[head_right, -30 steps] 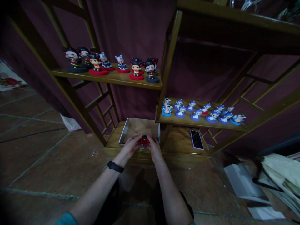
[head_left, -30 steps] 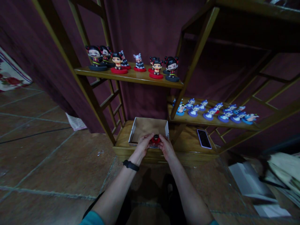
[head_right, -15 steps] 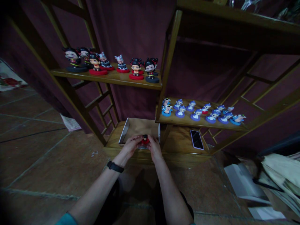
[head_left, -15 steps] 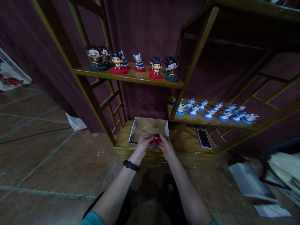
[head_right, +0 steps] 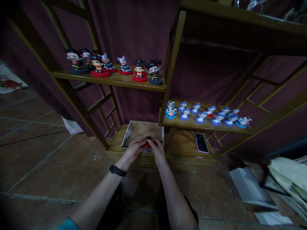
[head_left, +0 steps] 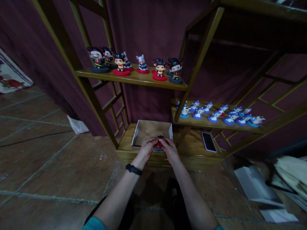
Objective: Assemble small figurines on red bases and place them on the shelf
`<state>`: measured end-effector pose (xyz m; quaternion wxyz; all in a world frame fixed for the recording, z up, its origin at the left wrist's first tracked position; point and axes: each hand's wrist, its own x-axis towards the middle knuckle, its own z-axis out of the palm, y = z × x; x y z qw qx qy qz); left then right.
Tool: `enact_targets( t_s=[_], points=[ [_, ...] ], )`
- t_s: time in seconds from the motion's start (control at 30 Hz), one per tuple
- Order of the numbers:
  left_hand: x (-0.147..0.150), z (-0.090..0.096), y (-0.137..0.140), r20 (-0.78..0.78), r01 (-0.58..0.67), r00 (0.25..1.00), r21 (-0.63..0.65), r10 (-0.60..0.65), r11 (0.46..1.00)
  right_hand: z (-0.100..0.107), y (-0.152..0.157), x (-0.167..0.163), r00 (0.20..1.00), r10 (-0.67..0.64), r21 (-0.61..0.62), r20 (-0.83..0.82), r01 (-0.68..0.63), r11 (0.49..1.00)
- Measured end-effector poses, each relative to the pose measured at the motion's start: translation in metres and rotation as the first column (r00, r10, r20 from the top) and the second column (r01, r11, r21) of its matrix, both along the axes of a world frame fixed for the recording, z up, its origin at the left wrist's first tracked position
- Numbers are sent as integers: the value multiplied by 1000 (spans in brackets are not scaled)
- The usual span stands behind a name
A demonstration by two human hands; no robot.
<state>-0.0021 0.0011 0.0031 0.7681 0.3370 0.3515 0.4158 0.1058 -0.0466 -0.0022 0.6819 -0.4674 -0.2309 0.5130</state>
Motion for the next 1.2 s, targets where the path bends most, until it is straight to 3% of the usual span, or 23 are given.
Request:
enact_targets(
  t_s=[0.43, 0.63, 0.77, 1.2],
  points=[
    [-1, -2, -1, 14, 14, 1000, 31, -15, 999, 1, -1, 1, 999, 44, 12, 30, -44, 999],
    [5, -3, -5, 19, 65, 998, 60, -66, 996, -8, 4, 3, 986, 5, -12, 164, -3, 1000],
    [7, -8, -5, -5, 31, 1000, 64, -31, 997, -12, 6, 4, 977, -21, -27, 213, 27, 999],
    [5, -9, -2, 6, 50, 999, 61, -51, 997, -7, 3, 4, 966, 35, 10, 256, -39, 999]
  ],
)
